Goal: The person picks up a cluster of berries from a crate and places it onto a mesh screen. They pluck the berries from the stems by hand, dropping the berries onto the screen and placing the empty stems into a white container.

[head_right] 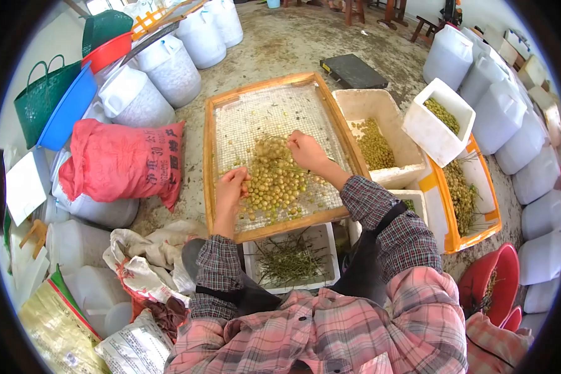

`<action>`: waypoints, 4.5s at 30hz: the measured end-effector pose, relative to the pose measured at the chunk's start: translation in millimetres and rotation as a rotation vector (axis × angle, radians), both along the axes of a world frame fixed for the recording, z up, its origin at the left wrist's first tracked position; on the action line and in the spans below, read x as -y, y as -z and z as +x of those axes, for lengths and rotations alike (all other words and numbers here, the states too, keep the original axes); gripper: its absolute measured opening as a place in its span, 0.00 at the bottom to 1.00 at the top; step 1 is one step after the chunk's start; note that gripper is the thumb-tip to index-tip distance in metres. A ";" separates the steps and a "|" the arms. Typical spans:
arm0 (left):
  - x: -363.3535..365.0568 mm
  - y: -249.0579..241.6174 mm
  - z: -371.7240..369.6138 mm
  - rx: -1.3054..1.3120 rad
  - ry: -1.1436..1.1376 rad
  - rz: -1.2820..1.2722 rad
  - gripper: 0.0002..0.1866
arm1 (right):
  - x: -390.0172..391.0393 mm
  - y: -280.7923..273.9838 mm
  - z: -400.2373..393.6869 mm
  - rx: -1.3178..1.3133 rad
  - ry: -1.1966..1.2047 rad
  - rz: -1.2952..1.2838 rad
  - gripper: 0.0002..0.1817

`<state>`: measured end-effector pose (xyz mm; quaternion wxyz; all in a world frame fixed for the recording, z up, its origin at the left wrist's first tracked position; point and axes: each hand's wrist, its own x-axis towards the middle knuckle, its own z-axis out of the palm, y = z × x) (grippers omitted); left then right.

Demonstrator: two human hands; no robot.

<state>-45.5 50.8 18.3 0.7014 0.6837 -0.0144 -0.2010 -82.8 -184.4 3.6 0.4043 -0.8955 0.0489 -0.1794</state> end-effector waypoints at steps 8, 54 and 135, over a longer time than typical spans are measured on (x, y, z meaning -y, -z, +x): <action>-17.9 2.4 14.0 -0.311 0.072 -0.306 0.14 | -16.0 -23.3 -26.6 0.062 0.011 -0.469 0.13; 1.3 -24.5 -8.3 -0.168 0.275 -0.285 0.16 | -33.2 -39.7 -37.4 -0.018 -0.234 0.069 0.03; 25.0 -27.1 8.5 0.407 0.288 0.148 0.30 | -12.8 -76.9 -0.2 0.160 -0.250 -0.216 0.07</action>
